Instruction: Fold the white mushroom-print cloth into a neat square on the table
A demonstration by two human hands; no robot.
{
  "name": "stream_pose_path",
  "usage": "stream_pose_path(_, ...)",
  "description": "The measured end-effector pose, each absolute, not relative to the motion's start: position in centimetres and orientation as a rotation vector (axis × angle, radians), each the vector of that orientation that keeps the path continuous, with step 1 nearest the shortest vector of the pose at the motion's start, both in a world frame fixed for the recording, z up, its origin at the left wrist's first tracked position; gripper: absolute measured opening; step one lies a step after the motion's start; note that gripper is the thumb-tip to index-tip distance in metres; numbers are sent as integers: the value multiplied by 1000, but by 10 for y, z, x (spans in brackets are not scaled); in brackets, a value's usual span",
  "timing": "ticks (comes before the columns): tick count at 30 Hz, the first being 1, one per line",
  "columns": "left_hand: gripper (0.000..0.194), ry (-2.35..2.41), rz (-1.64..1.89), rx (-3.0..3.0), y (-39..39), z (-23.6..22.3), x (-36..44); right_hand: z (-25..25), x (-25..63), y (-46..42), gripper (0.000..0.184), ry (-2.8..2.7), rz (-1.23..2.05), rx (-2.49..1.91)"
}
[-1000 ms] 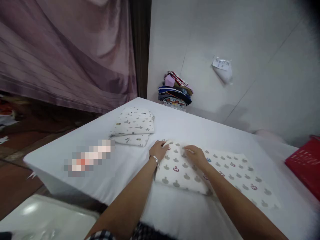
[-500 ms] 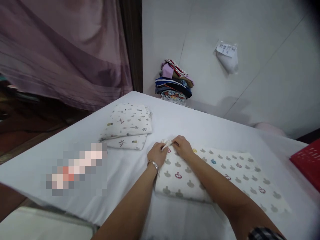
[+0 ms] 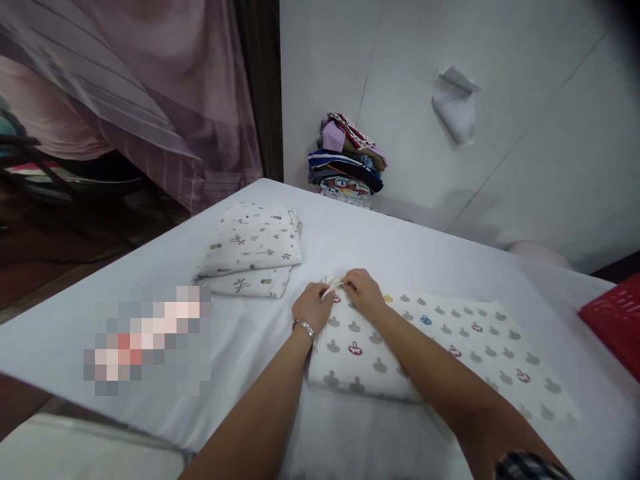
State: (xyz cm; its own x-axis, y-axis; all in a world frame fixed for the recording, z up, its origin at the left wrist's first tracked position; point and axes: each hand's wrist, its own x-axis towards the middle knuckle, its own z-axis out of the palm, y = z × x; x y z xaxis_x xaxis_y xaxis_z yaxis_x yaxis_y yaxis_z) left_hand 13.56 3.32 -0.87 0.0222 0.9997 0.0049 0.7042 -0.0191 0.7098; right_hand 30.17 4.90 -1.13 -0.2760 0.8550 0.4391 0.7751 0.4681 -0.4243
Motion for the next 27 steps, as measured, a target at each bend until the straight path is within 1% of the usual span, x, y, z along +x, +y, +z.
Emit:
stream_pose_path(6,20,1735,729,1791,34,-10,136,-9,299,53,12,-2139,84,-1387)
stream_pose_path(18,19,1741,727,1788,34,-11,136,-15,300,53,13,-2103,84,-1340)
stream_pose_path(24,20,1743,711,1781,34,-9,136,-14,301,48,18,-2124,68,-1380)
stream_pose_path(27,20,1746,709,1784,34,-8,136,-14,300,50,17,-2135,54,-1388)
